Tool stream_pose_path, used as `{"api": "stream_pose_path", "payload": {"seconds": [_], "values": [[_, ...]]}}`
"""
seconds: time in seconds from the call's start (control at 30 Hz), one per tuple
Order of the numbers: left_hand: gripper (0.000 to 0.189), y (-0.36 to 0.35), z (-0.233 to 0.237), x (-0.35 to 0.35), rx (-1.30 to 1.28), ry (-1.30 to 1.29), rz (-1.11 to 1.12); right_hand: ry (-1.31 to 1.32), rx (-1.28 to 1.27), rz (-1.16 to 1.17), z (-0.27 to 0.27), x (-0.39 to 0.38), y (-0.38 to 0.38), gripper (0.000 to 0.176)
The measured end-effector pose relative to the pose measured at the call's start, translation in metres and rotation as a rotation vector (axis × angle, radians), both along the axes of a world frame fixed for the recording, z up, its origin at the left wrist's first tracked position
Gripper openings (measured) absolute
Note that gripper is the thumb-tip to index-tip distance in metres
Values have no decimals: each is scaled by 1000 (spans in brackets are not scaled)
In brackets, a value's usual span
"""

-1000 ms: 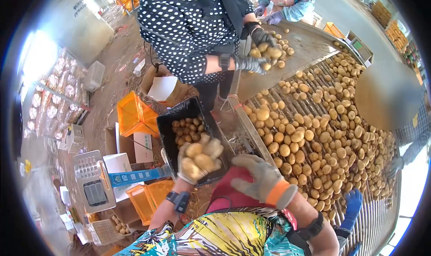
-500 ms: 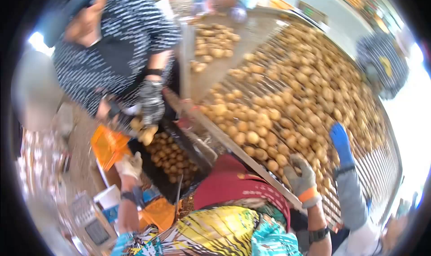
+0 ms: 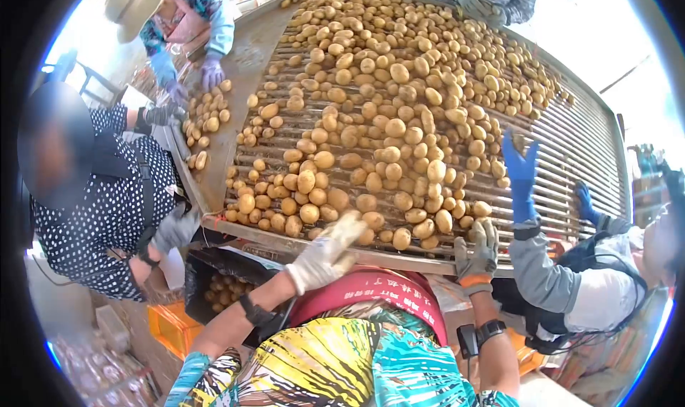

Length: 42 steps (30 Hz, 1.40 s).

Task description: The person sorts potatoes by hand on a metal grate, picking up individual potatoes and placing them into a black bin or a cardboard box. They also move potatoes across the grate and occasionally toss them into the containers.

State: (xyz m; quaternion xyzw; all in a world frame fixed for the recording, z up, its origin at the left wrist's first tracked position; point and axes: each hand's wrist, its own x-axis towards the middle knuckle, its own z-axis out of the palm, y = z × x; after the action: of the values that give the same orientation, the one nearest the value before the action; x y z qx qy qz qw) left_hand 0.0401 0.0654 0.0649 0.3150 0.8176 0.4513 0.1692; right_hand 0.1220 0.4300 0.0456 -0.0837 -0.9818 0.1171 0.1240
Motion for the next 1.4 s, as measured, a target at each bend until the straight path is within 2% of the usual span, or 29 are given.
{"api": "stream_pose_path", "payload": {"seconds": [0.07, 0.2, 0.27, 0.33, 0.4, 0.5, 0.57, 0.6, 0.63, 0.67, 0.73, 0.77, 0.8, 0.87, 0.9, 0.93, 0.97, 1.0, 1.07, 1.13, 1.23, 1.33, 1.4], "values": [[60, 20, -4, -18, -71, 120, -122, 10, 12, -34, -2, -1, -1, 51], [54, 37, -37, -49, -285, 240, -162, -11, -10, -58, 1, -2, 0, 51], [60, 29, -45, -65, -313, 258, -235, -10, -9, -54, 3, -2, -1, 51], [78, 23, -43, -85, -546, 314, -321, -2, -12, -68, 0, 0, 1, 51], [81, 2, -47, -104, -632, 390, -242, 12, 6, -44, -6, 0, 4, 52], [72, -34, -58, -132, -720, 378, -134, 14, -34, -56, -3, -1, 1, 53], [70, -55, -38, -150, -698, 326, -102, 46, -35, -33, -7, -1, 5, 53], [66, -77, -64, -157, -802, 395, -37, 44, -37, -46, -7, 0, 6, 53], [60, -83, -55, -164, -868, 376, 5, 23, -39, -52, -4, 0, 4, 53], [56, -99, -73, -172, -752, 446, 105, 5, -43, -59, -2, -2, 3, 54], [52, -125, -87, -190, -768, 398, 199, -6, -53, -82, -1, -2, 2, 54], [52, -122, -89, -190, -684, 431, 300, 8, -58, -70, -1, -3, 2, 54], [51, -108, -78, -190, -597, 461, 398, 22, -62, -59, -1, -4, 3, 54], [50, -59, -51, -174, -530, 677, 334, 4, -65, -64, 0, -4, 3, 54], [51, -22, -37, -163, -382, 623, 256, -9, -63, -73, 1, -4, 2, 53], [54, 19, -21, -148, -405, 508, 169, -19, -59, -79, 3, -5, 2, 53], [59, 55, -32, -141, -210, 658, 8, -20, -55, -87, 4, -4, 2, 53], [65, 106, 29, -140, -366, 247, -220, -26, -49, -88, 4, -4, 2, 53], [67, 167, 13, -115, -86, 395, -406, -32, -50, -87, 4, -5, 0, 53], [65, 227, 2, -101, 99, 462, -462, 0, -55, -38, 3, -6, 4, 55], [66, 286, -13, -98, 53, 513, -574, -49, -67, -59, 1, -5, 7, 55], [75, 293, -20, -120, -370, 354, -615, -58, -119, -101, 7, -6, 1, 54], [78, 269, -31, -122, -529, 434, -526, -65, -74, -94, 5, -5, 3, 52]]}}
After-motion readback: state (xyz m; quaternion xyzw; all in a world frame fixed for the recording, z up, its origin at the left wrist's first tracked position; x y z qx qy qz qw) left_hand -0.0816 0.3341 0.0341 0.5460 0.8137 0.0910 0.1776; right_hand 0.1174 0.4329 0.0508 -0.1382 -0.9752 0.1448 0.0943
